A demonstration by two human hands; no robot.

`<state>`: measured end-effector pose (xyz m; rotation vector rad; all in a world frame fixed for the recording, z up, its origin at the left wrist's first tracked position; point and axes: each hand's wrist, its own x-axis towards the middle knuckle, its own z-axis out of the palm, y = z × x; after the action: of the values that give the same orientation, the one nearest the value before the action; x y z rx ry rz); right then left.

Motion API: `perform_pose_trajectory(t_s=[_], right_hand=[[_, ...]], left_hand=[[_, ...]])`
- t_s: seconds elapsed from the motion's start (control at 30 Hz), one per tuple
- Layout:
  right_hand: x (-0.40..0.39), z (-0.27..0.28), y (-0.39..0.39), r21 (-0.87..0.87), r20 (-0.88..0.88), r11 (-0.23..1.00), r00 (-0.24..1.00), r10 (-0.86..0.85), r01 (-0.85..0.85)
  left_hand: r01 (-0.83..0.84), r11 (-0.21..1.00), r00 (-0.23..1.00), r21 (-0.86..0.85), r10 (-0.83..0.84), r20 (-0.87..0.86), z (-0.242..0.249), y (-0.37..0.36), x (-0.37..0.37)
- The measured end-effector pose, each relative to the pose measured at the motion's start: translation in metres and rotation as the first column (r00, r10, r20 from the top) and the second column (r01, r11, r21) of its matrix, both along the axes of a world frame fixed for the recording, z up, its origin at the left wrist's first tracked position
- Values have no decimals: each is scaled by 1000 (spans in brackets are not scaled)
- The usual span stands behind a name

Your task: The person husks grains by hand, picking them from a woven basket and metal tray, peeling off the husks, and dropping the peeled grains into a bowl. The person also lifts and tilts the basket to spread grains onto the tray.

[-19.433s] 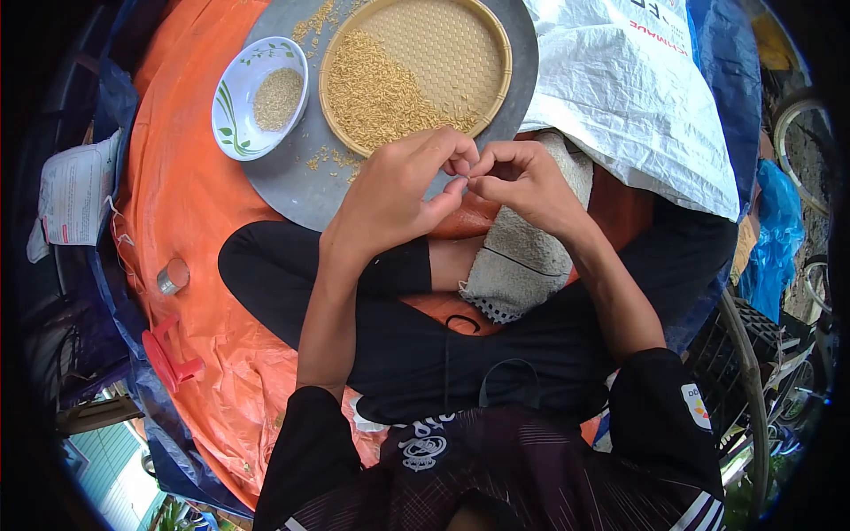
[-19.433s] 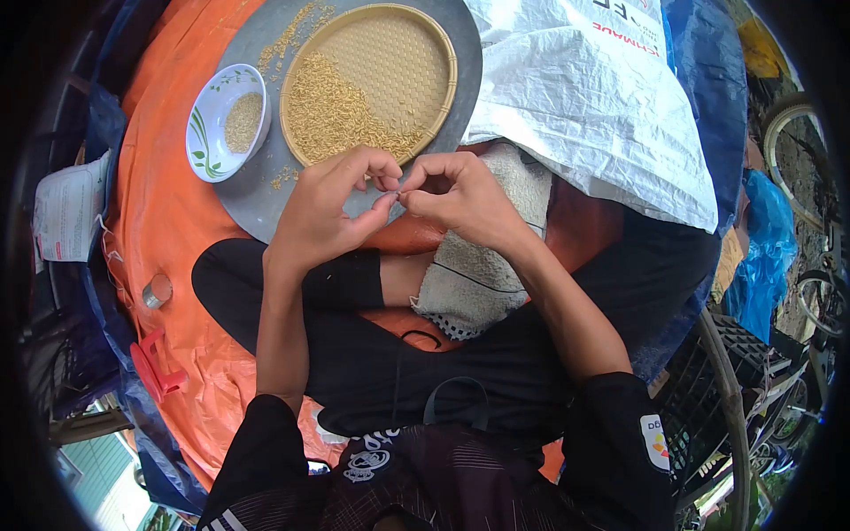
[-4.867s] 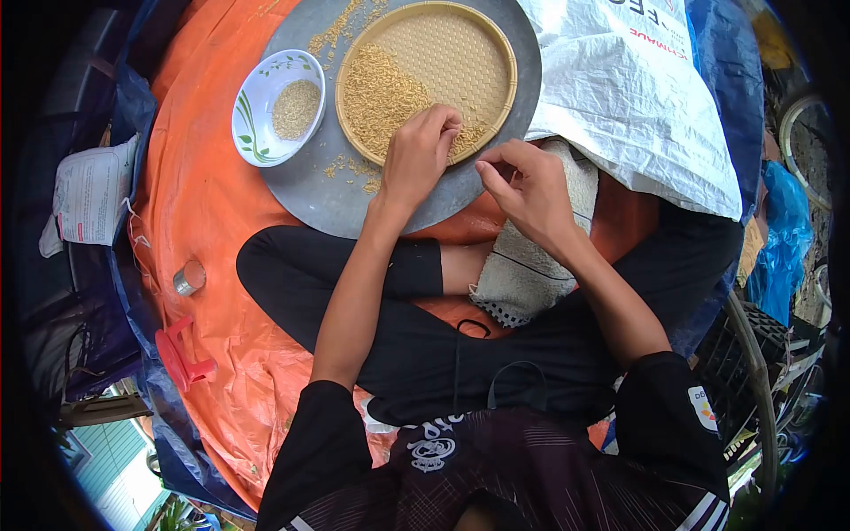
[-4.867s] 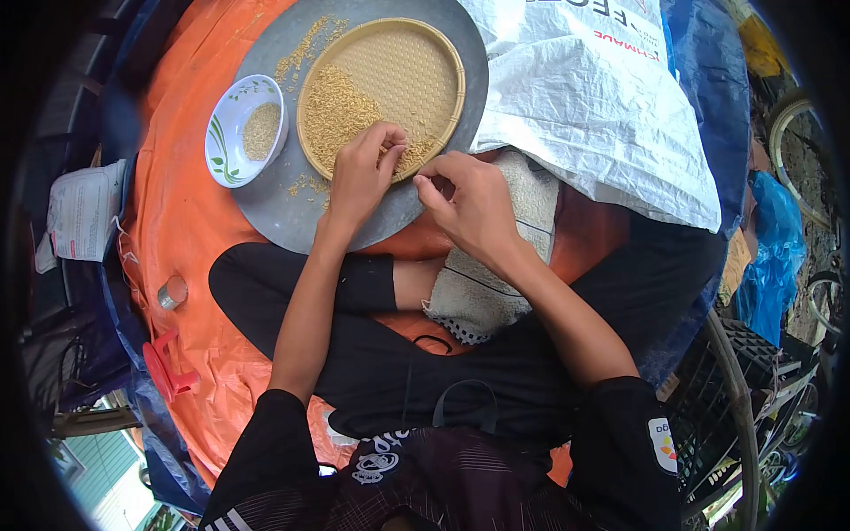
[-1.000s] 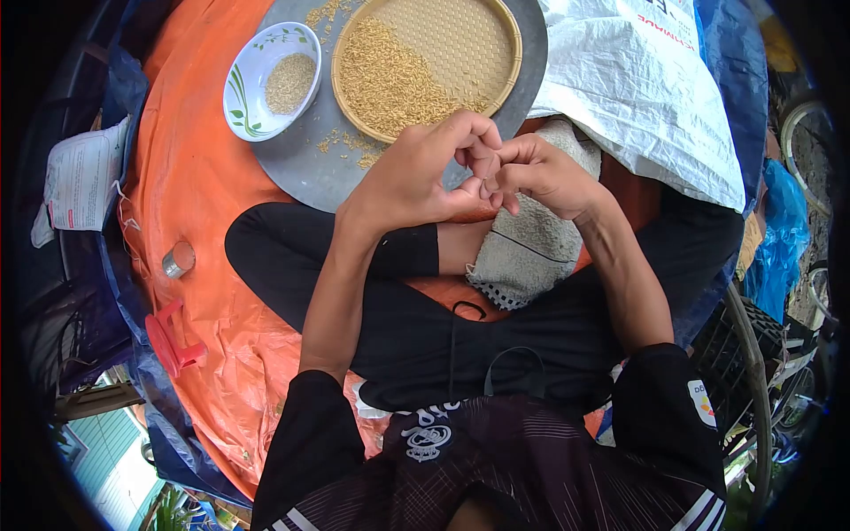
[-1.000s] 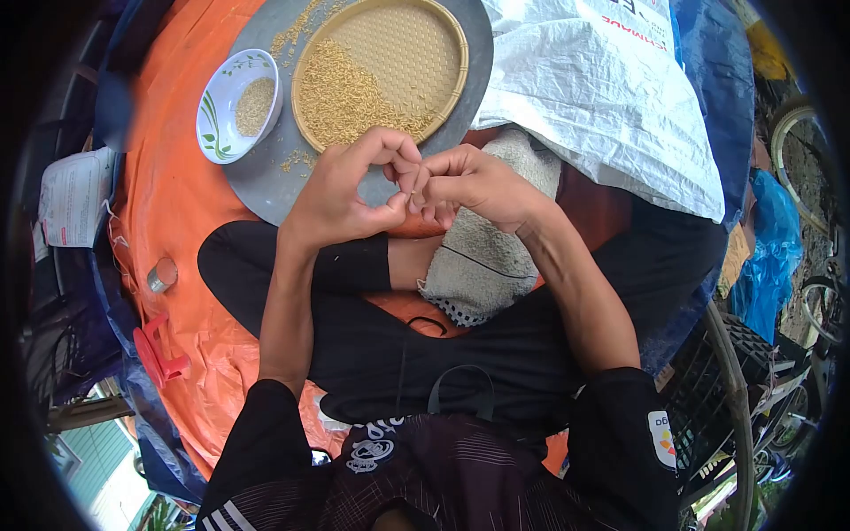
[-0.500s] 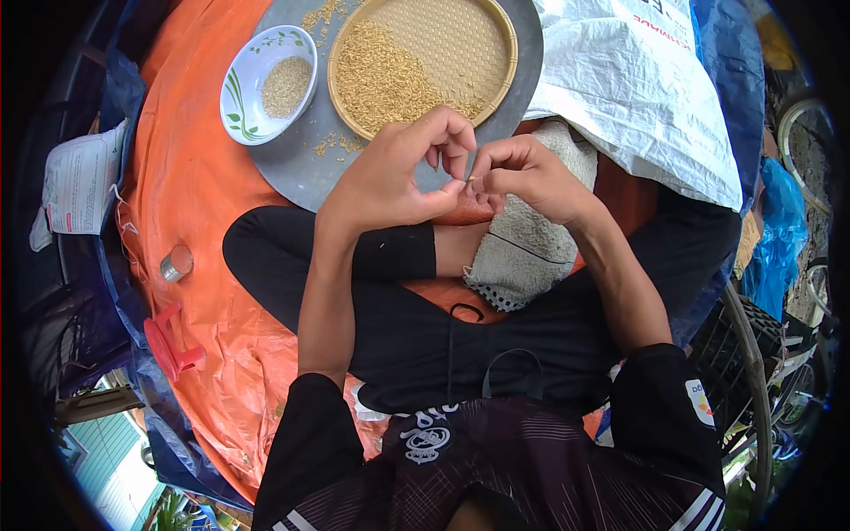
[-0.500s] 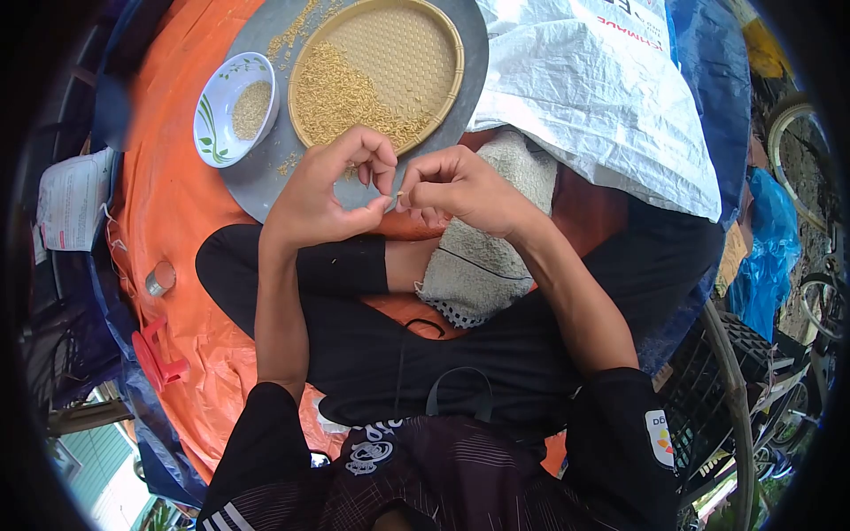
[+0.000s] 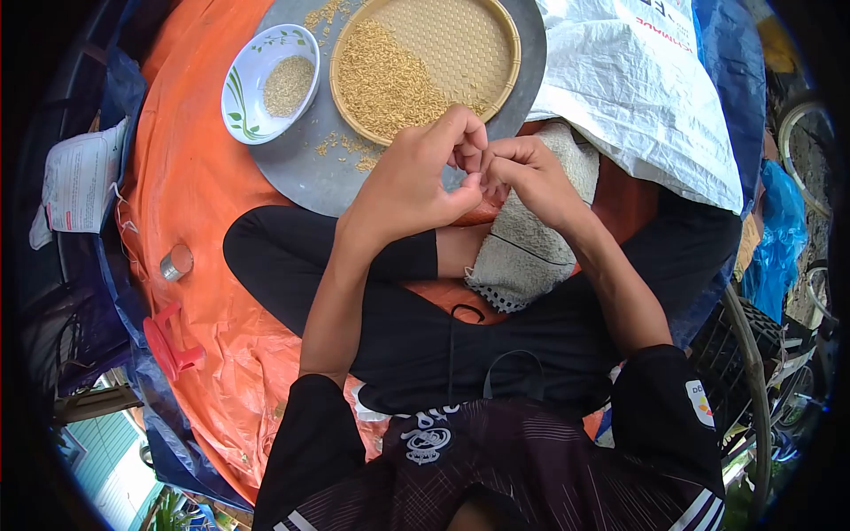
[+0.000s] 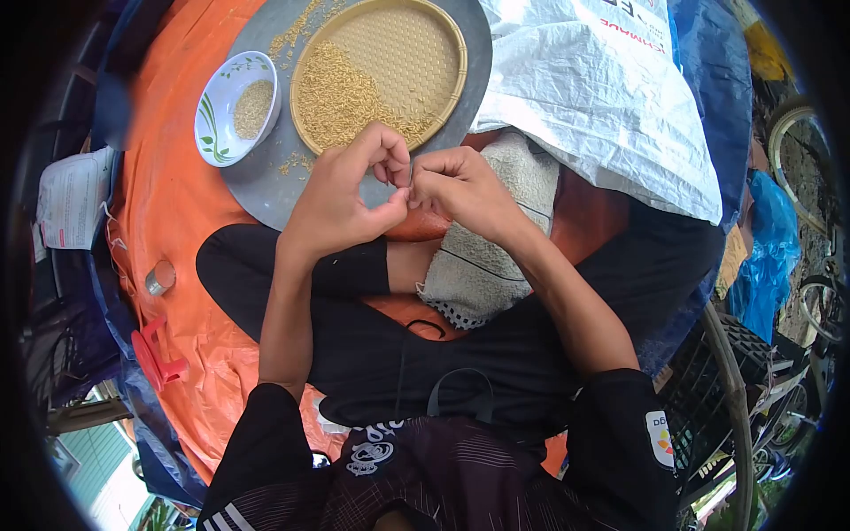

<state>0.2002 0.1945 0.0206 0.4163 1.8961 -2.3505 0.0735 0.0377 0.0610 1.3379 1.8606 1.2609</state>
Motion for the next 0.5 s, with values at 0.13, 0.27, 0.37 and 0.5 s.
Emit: perform_pose_trajectory(t_s=[0.13,0.27,0.37,0.5], right_hand=[[0,2,-3,0,2,999,999,-39,39],[-1,1,-2,9,-41,999,998,-38,38],[0,3,-5,44,-48,997,997,-59,61],[0,3,-4,167,-67,986,998,-3,14]], left_hand=[[-22,999,999,36,23,-31,-2,2,1],[-38,996,999,75,38,8,-1,3,-2],[-127,989,991,73,129,-23,1,-5,-17],[-566,813,796,136,582,-168,-9,-41,-79]])
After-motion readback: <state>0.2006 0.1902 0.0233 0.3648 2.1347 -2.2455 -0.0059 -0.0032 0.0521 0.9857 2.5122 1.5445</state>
